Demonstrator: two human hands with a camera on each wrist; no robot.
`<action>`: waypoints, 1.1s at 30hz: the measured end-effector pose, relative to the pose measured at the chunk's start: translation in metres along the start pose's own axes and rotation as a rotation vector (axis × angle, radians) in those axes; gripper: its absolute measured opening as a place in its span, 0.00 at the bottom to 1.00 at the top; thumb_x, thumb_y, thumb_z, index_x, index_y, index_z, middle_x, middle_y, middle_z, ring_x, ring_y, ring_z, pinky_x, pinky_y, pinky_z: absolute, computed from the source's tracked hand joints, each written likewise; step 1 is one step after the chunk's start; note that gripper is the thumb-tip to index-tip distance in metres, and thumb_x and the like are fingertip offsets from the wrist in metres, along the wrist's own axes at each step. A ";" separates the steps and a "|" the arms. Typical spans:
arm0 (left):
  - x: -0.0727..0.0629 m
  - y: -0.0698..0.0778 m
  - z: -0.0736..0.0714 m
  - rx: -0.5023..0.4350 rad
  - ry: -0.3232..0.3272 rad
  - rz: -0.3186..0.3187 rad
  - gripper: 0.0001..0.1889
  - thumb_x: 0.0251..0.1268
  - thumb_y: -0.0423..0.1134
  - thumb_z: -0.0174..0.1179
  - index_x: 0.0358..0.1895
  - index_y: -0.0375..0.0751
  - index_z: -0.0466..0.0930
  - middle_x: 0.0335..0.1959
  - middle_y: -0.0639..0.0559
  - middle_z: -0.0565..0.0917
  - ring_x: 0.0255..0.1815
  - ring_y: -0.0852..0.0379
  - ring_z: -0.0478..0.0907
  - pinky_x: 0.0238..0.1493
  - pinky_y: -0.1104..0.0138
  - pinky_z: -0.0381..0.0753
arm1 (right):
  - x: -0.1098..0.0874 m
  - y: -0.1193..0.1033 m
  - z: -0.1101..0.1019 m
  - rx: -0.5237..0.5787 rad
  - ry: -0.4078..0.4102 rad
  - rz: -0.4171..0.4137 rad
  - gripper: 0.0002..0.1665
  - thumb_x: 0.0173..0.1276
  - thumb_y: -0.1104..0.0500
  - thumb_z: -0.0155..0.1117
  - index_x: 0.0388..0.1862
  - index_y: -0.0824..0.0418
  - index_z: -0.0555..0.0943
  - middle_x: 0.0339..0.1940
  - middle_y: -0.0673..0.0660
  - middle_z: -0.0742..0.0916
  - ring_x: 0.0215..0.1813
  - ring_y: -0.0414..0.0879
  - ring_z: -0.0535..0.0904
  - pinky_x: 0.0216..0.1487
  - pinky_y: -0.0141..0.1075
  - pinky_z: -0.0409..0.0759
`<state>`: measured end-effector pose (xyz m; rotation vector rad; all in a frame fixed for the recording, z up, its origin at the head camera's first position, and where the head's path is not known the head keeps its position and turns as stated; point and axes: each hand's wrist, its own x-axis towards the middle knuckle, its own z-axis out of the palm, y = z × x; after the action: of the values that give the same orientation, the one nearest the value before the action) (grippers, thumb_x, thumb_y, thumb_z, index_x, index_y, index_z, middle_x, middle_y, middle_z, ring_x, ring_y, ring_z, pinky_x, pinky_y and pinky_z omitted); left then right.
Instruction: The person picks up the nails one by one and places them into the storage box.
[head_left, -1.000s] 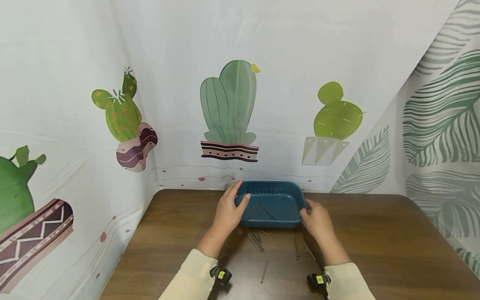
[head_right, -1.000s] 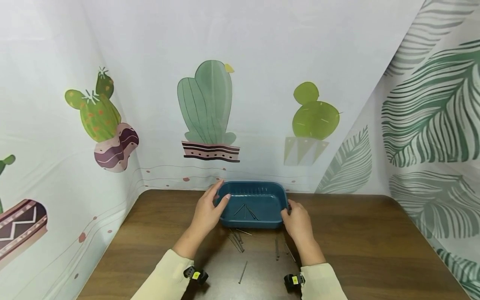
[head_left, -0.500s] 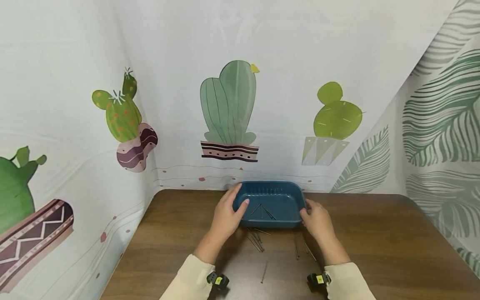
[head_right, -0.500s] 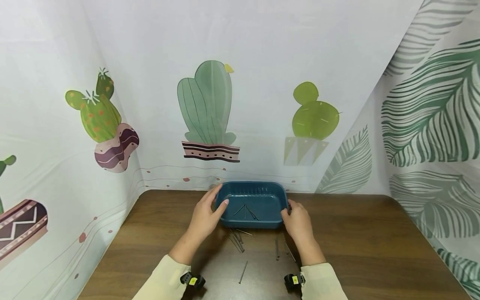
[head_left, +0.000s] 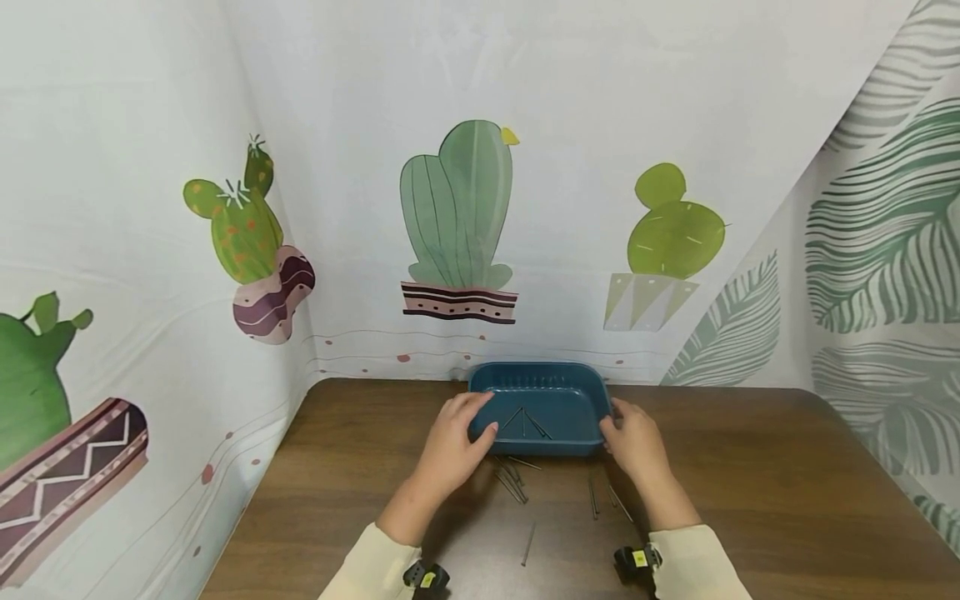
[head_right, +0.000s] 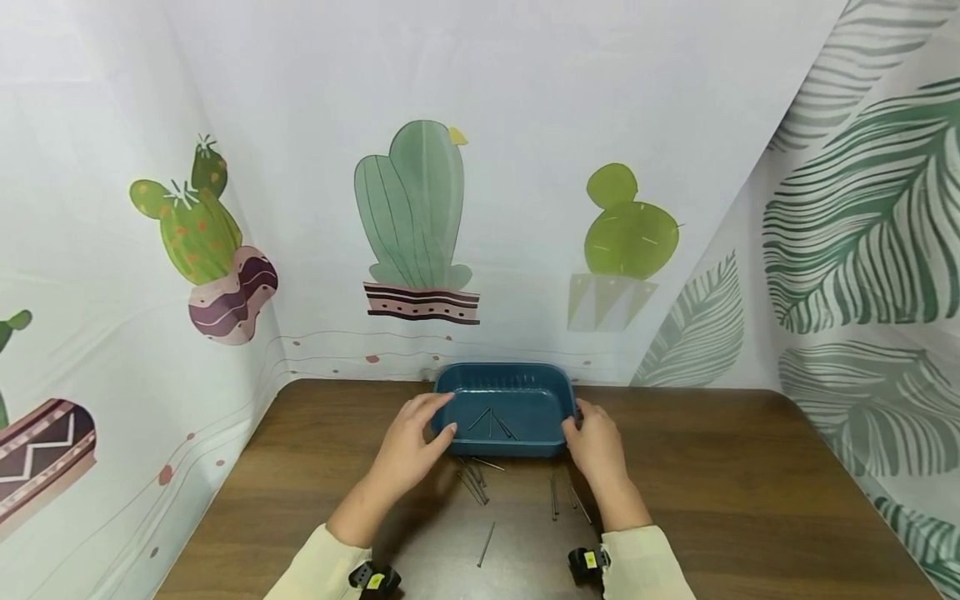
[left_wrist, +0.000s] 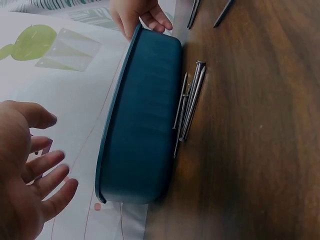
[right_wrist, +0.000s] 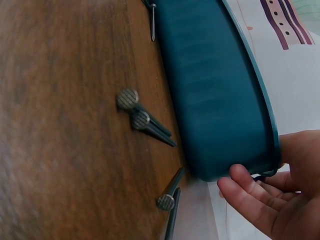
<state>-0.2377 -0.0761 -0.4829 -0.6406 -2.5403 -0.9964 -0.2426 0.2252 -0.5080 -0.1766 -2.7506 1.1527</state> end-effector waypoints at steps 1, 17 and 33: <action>-0.001 0.001 -0.001 0.006 -0.013 0.000 0.22 0.68 0.43 0.64 0.64 0.46 0.80 0.59 0.50 0.81 0.62 0.51 0.77 0.62 0.54 0.80 | 0.000 0.000 0.000 0.000 -0.001 0.000 0.30 0.71 0.62 0.53 0.69 0.78 0.69 0.56 0.76 0.79 0.28 0.43 0.86 0.29 0.33 0.85; -0.015 0.009 0.008 0.068 -0.184 0.049 0.11 0.66 0.38 0.65 0.50 0.47 0.86 0.42 0.58 0.84 0.45 0.60 0.81 0.49 0.65 0.83 | 0.000 -0.001 0.000 -0.004 0.003 0.004 0.31 0.71 0.62 0.53 0.69 0.78 0.69 0.56 0.76 0.80 0.26 0.42 0.85 0.28 0.32 0.83; -0.027 0.008 0.028 0.185 -0.388 0.102 0.16 0.64 0.36 0.65 0.55 0.45 0.86 0.54 0.55 0.86 0.59 0.57 0.81 0.63 0.64 0.80 | 0.000 -0.002 0.000 0.002 -0.001 0.011 0.31 0.71 0.62 0.53 0.69 0.78 0.69 0.57 0.76 0.79 0.27 0.42 0.85 0.29 0.33 0.84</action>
<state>-0.2150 -0.0591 -0.5099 -0.9769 -2.8494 -0.6415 -0.2425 0.2241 -0.5064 -0.1918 -2.7526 1.1585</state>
